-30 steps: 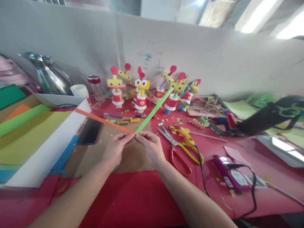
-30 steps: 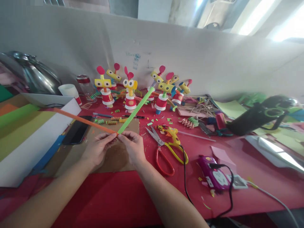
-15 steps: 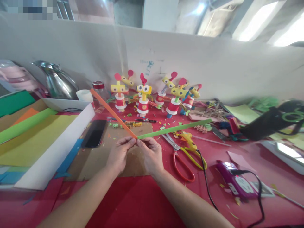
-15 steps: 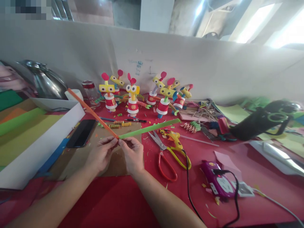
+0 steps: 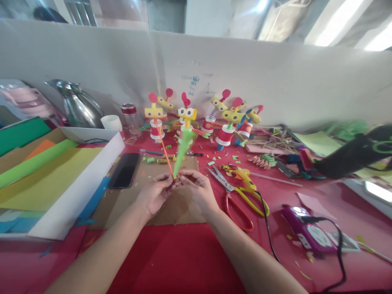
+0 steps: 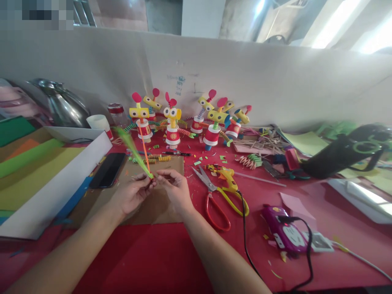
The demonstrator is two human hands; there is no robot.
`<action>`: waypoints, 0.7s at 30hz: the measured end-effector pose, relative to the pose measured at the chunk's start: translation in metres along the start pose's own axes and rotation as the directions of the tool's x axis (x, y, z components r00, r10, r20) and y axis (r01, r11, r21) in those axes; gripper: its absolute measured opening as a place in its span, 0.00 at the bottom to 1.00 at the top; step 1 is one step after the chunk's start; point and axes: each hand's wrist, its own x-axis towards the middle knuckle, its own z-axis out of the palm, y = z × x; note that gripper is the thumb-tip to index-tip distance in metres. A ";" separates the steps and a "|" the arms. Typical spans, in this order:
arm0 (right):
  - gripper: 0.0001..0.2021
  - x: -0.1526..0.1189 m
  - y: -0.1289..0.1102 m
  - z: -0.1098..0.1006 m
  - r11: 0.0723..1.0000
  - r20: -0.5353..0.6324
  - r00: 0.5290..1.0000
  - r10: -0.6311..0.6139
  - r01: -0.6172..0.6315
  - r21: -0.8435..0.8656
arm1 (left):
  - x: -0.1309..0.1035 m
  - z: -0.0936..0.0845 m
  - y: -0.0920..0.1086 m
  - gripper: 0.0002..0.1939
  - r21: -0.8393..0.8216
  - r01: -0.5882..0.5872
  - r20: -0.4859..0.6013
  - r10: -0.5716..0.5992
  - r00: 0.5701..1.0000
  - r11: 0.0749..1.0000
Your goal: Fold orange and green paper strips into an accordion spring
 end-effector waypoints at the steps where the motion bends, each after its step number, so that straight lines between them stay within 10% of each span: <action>1: 0.09 0.000 -0.002 -0.001 1.000 0.033 0.999 -0.018 0.019 -0.009 | 0.000 -0.001 0.000 0.07 -0.010 0.028 0.029 -0.028 0.999 1.000; 12: 0.09 -0.001 -0.016 -0.007 0.723 0.263 0.868 -0.421 0.496 -0.481 | -0.002 -0.004 -0.002 0.13 -0.047 0.059 0.174 -0.050 0.984 0.997; 21: 0.08 -0.003 -0.023 -0.008 0.688 0.311 0.864 -0.395 0.503 -0.522 | -0.003 0.000 0.002 0.17 0.017 0.041 0.128 -0.043 0.991 0.999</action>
